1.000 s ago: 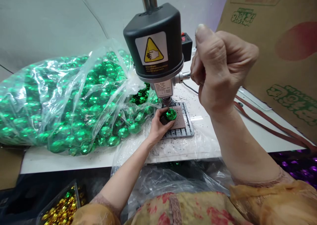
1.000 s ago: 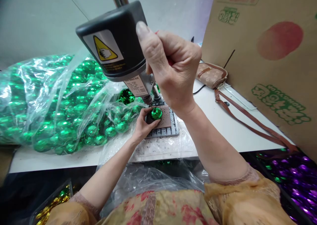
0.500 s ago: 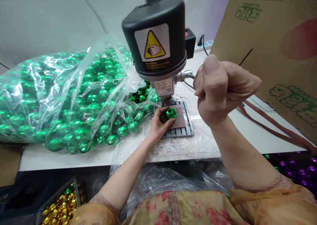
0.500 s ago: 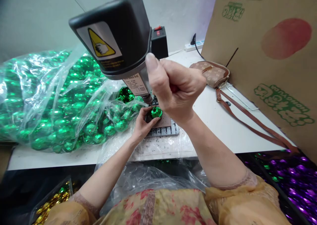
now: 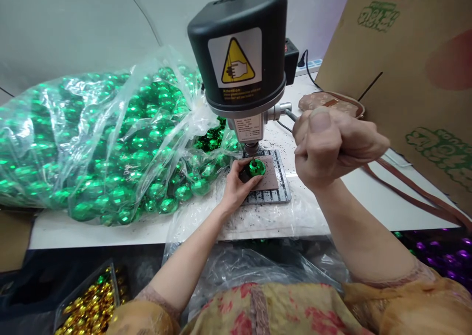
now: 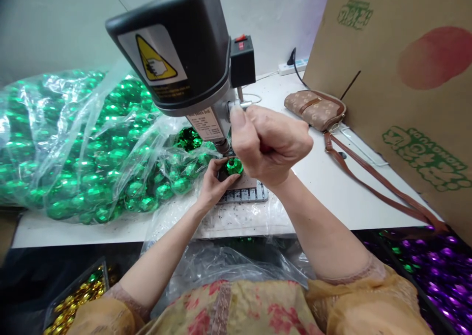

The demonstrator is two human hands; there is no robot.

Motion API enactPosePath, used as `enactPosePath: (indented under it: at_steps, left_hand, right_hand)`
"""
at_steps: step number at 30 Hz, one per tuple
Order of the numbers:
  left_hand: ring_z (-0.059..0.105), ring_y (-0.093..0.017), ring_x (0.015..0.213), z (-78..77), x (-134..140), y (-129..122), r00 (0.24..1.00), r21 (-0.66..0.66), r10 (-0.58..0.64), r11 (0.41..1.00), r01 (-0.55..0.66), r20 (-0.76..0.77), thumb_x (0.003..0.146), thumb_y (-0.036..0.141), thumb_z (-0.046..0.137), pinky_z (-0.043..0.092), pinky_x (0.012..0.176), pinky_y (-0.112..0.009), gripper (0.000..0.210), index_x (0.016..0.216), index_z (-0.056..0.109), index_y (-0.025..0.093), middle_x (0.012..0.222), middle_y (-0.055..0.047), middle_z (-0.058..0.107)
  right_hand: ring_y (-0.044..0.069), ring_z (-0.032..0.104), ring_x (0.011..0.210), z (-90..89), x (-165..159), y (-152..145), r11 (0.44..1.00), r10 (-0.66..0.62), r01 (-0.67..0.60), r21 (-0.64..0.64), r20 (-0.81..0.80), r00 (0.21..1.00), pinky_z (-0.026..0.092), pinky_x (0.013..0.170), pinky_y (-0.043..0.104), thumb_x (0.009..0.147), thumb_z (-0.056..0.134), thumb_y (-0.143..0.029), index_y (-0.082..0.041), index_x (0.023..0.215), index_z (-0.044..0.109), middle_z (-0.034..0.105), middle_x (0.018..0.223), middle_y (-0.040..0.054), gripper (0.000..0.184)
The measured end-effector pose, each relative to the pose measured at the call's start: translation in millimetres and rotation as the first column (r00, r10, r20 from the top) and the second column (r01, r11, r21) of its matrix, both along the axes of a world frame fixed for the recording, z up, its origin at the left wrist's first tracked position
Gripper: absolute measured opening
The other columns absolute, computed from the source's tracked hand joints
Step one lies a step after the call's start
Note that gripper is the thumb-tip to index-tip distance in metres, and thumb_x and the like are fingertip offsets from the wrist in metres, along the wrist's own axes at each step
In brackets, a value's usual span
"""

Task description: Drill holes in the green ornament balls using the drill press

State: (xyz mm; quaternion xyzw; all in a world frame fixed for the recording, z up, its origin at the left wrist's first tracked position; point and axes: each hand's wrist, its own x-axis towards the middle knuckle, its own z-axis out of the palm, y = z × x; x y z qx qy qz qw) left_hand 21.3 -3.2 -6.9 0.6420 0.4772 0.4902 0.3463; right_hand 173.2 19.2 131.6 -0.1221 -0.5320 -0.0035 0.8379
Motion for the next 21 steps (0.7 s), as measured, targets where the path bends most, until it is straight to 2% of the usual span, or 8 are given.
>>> enactPosePath:
  at_steps: [6,12,16,19,21]
  left_hand:
    - [0.068,-0.024,0.113,0.4,1,-1,1.000,0.008,0.007,1.000,-0.007,0.015,0.078,0.040,0.083,0.053,0.101,-0.040,0.048,0.116,0.059,0.022,0.118,-0.009,0.070]
    - [0.068,-0.024,0.113,0.5,1,-1,1.000,0.007,0.005,1.000,-0.005,0.024,0.078,0.040,0.083,0.053,0.100,-0.040,0.048,0.116,0.059,0.022,0.118,-0.009,0.071]
    - [0.067,-0.025,0.116,0.3,1,-1,0.999,0.000,-0.008,1.000,0.008,0.034,0.078,0.041,0.083,0.052,0.102,-0.040,0.050,0.117,0.059,0.022,0.120,-0.009,0.070]
    - [0.067,-0.024,0.114,-0.3,1,-1,1.000,0.004,-0.005,1.000,0.005,0.024,0.078,0.038,0.083,0.052,0.101,-0.039,0.048,0.117,0.059,0.022,0.120,-0.009,0.070]
    - [0.068,-0.023,0.113,-1.0,1,0,1.000,0.010,0.003,1.000,-0.003,0.024,0.078,0.036,0.083,0.053,0.100,-0.038,0.047,0.116,0.059,0.022,0.118,-0.009,0.070]
  right_hand:
    - [0.005,0.026,0.037,-6.0,1,-1,0.998,-0.027,0.028,-0.050,0.038,0.999,0.024,0.040,0.028,0.092,0.057,-0.027,-0.018,0.049,0.022,0.024,0.042,-0.0050,0.056]
    - [0.002,0.023,0.036,-11.5,2,8,0.995,-0.017,0.016,0.095,0.013,1.000,0.022,0.039,0.026,0.090,0.057,-0.020,-0.017,0.051,0.020,0.021,0.042,-0.0065,0.054]
    - [0.003,0.021,0.033,-22.0,5,10,0.986,-0.009,-0.005,0.167,0.085,0.996,0.024,0.034,0.026,0.085,0.058,-0.012,-0.019,0.053,0.018,0.022,0.041,-0.0083,0.051]
    - [0.003,0.024,0.033,-17.9,5,5,0.993,-0.008,-0.003,0.121,0.093,0.996,0.023,0.035,0.026,0.087,0.058,-0.014,-0.018,0.052,0.018,0.022,0.041,-0.0076,0.053]
    - [0.004,0.028,0.034,-4.3,3,-1,1.000,0.025,-0.026,0.015,0.039,0.999,0.020,0.038,0.027,0.090,0.059,-0.018,-0.017,0.050,0.023,0.024,0.041,-0.0066,0.054]
